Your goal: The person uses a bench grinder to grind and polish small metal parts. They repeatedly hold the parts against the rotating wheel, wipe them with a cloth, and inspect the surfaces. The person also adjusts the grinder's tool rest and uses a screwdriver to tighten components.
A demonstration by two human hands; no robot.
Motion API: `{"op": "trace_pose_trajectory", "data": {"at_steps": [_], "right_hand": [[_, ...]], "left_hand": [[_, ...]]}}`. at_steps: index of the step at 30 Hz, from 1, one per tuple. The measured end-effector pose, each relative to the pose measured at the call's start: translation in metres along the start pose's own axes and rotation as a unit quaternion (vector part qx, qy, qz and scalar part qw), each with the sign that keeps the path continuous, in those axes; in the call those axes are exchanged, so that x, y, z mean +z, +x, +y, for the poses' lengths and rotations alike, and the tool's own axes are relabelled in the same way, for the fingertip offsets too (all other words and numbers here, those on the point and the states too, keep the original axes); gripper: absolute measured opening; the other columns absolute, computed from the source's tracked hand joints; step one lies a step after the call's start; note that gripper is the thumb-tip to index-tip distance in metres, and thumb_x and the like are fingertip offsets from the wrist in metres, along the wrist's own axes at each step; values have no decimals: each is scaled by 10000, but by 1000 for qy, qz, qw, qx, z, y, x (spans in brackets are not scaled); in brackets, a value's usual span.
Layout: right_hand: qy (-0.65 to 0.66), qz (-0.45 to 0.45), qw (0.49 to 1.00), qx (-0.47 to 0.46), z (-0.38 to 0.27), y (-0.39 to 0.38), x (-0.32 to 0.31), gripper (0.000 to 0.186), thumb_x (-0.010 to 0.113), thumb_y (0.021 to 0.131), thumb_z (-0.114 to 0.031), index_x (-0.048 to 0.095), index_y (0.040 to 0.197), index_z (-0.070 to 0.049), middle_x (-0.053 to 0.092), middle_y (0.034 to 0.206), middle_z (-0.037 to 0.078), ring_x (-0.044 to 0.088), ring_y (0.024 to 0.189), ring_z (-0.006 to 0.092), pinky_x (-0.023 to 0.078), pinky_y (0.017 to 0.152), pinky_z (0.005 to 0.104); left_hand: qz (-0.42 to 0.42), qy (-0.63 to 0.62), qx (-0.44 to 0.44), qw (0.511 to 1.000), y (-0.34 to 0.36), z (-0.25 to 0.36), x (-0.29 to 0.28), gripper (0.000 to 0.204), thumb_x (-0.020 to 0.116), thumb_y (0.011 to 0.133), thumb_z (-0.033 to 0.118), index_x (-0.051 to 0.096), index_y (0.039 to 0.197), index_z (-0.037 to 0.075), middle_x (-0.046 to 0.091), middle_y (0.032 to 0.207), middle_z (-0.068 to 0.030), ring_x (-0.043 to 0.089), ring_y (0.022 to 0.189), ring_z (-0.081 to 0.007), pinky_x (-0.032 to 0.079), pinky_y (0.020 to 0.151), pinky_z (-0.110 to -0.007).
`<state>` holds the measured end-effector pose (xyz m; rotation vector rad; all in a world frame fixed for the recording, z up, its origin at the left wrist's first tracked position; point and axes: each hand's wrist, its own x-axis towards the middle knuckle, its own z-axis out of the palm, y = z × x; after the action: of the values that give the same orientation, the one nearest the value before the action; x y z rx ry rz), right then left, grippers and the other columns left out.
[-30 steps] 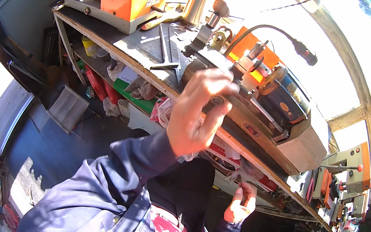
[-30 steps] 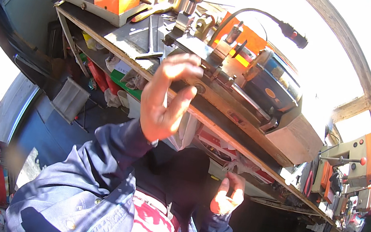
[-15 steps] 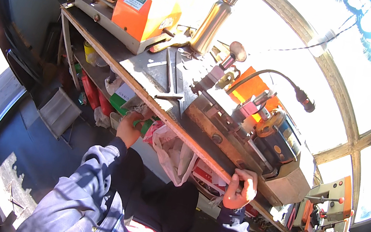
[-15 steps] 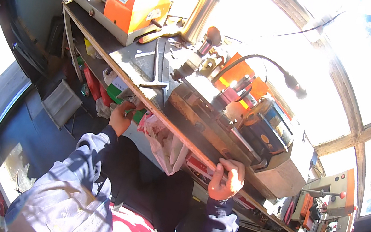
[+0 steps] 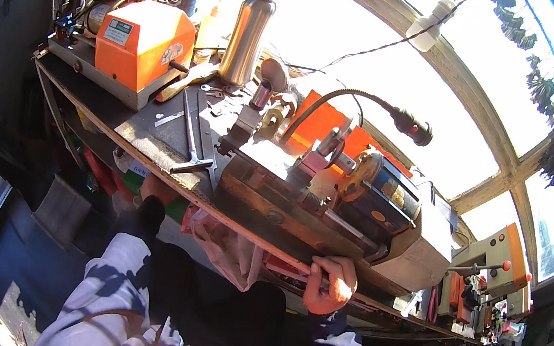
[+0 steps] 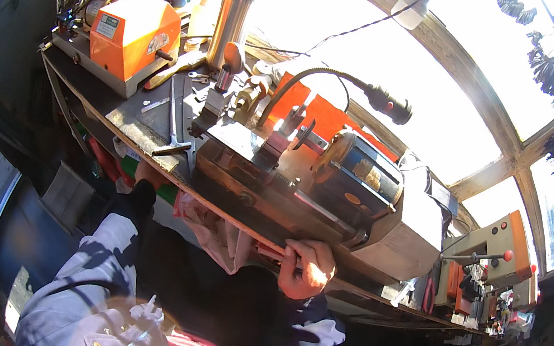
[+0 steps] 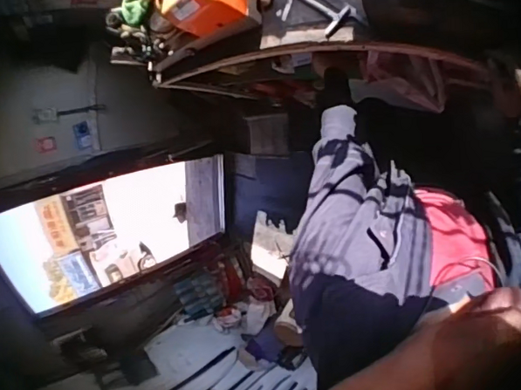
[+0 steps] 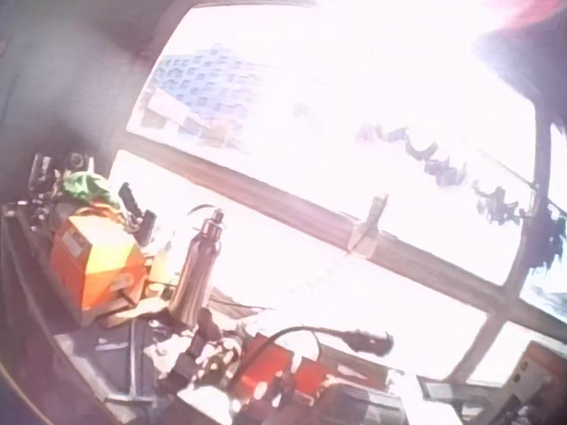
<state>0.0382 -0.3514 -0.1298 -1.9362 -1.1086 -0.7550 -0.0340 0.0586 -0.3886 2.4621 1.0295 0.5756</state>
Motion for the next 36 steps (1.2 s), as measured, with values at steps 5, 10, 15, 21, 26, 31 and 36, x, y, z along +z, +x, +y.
{"op": "trace_pose_trajectory", "data": {"at_steps": [5,10,15,21,26,31,36], "right_hand": [[17,14,1000,5,2,1,-1,139,725,767,28,723,889,-38,660,783,116,658,695,303,532,627,367],[54,26,998,19,5,-1,-1,143,698,770,58,719,886,-25,660,794,137,651,694,312,513,631,360],[73,40,996,35,4,-2,-1,164,682,762,89,716,885,-14,664,777,141,656,672,306,519,624,347],[91,55,994,14,8,-1,-5,172,708,750,56,726,889,-44,671,770,125,662,672,304,532,586,370],[111,50,992,32,10,-2,-9,161,708,750,47,723,886,-39,676,776,133,660,667,314,535,591,369],[130,64,989,19,12,-2,-9,186,680,734,90,709,891,-4,658,758,137,660,665,303,522,593,360],[134,64,989,16,14,-2,-7,199,676,723,95,712,889,-8,657,750,131,655,647,295,520,584,362]], "left_hand": [[84,-752,-190,626,-28,-3,-32,421,745,843,216,659,1177,-26,724,1148,-146,722,932,-300,590,784,-414],[174,-704,-160,670,-91,28,-131,349,538,1049,310,618,1225,19,679,1093,-92,666,943,-226,531,880,-334],[213,-633,13,744,-125,108,-214,368,512,1092,246,556,1356,-6,626,1282,-107,608,1196,-201,456,1066,-327],[234,-633,114,729,-103,233,-251,236,578,1080,177,540,1254,22,614,1192,-36,571,1098,-113,444,990,-280],[89,-627,205,746,-56,319,-244,230,666,995,11,513,1162,51,620,1061,-16,571,966,-78,478,890,-244],[80,-489,225,839,-37,343,-237,272,705,889,-54,518,1059,48,612,984,-41,576,902,-85,493,837,-252],[86,-559,261,783,-38,351,-232,360,772,853,-5,545,1132,17,647,1055,-100,666,970,-175,553,854,-328]]}}
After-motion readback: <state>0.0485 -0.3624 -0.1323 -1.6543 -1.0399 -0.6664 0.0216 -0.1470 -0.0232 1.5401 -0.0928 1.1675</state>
